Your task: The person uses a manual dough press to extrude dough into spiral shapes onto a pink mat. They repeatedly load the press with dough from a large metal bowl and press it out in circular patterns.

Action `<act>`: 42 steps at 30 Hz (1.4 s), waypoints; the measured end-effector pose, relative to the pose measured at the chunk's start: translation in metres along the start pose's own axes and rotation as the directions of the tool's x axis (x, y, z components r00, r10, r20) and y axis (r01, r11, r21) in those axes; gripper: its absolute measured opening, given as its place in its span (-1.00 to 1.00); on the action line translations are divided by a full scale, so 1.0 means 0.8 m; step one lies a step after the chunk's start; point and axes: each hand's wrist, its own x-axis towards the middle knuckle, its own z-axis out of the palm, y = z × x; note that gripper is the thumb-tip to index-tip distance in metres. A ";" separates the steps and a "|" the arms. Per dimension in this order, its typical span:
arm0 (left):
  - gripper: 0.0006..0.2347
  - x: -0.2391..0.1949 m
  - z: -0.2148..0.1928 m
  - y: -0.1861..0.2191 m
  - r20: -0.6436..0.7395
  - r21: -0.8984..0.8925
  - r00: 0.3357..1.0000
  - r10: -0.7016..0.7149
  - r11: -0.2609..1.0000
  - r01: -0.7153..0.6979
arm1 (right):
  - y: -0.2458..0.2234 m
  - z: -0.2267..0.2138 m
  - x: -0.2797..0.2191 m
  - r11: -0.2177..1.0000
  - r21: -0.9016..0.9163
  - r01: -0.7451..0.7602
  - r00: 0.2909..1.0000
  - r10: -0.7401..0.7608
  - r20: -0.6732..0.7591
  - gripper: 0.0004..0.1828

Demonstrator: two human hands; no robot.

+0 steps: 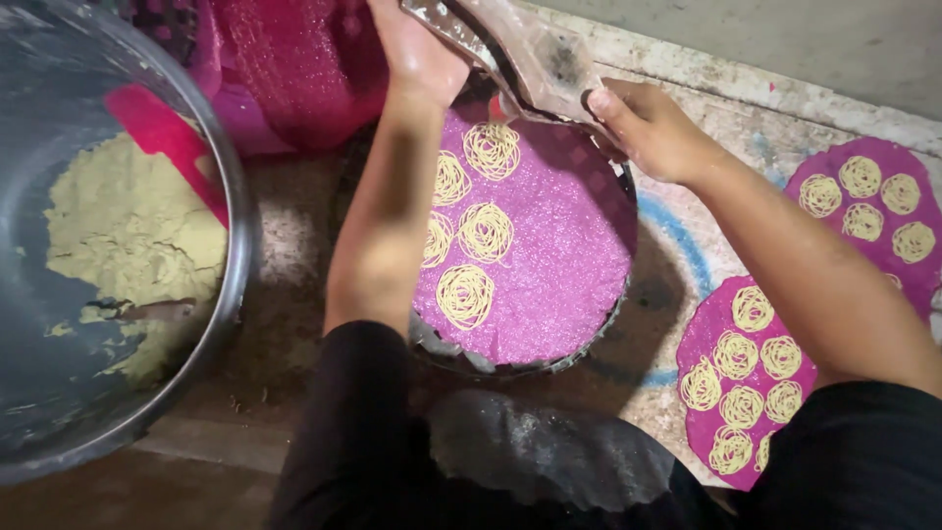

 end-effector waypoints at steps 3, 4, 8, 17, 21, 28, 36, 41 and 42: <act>-0.37 -0.013 -0.031 -0.017 -0.185 0.758 0.979 -0.081 0.623 0.195 | 0.010 -0.005 0.002 0.998 0.055 0.034 0.999 -0.035 0.020 -0.37; -0.47 -0.016 -0.044 -0.019 -0.213 0.798 0.968 -0.129 0.549 0.249 | 0.013 -0.005 0.004 0.999 0.037 0.035 0.999 -0.036 0.005 -0.38; -0.60 -0.045 -0.093 -0.026 -0.139 0.955 0.969 -0.202 0.230 0.185 | 0.031 0.006 0.013 1.000 0.007 0.027 0.997 -0.026 -0.073 -0.40; -0.68 -0.155 -0.067 -0.013 0.366 0.838 0.927 -0.077 -0.407 -0.365 | 0.083 -0.015 -0.040 0.993 0.115 -0.026 0.988 0.043 -0.151 -0.27; -0.68 -0.141 -0.020 -0.027 0.284 0.611 0.943 -0.176 0.791 -0.037 | 0.087 -0.007 -0.076 0.982 0.145 -0.125 0.987 0.107 0.122 -0.20; -0.60 -0.120 0.015 -0.075 0.432 -0.163 0.902 0.018 0.985 0.058 | 0.045 0.009 -0.096 0.955 -0.018 -0.297 0.946 0.297 0.131 -0.29; -0.56 -0.113 0.006 -0.079 0.391 -0.108 0.919 0.050 0.994 -0.008 | 0.011 0.027 -0.105 0.940 -0.194 -0.282 0.958 0.287 -0.001 -0.33; -0.55 -0.104 0.019 -0.086 0.310 -0.133 0.946 0.095 0.990 -0.056 | 0.006 0.014 -0.104 0.905 -0.389 -0.170 0.985 0.140 -0.105 -0.34; -0.54 -0.101 0.023 -0.082 0.329 -0.121 0.938 0.107 0.990 -0.070 | 0.005 0.014 -0.104 0.936 -0.314 -0.157 0.986 0.133 -0.096 -0.36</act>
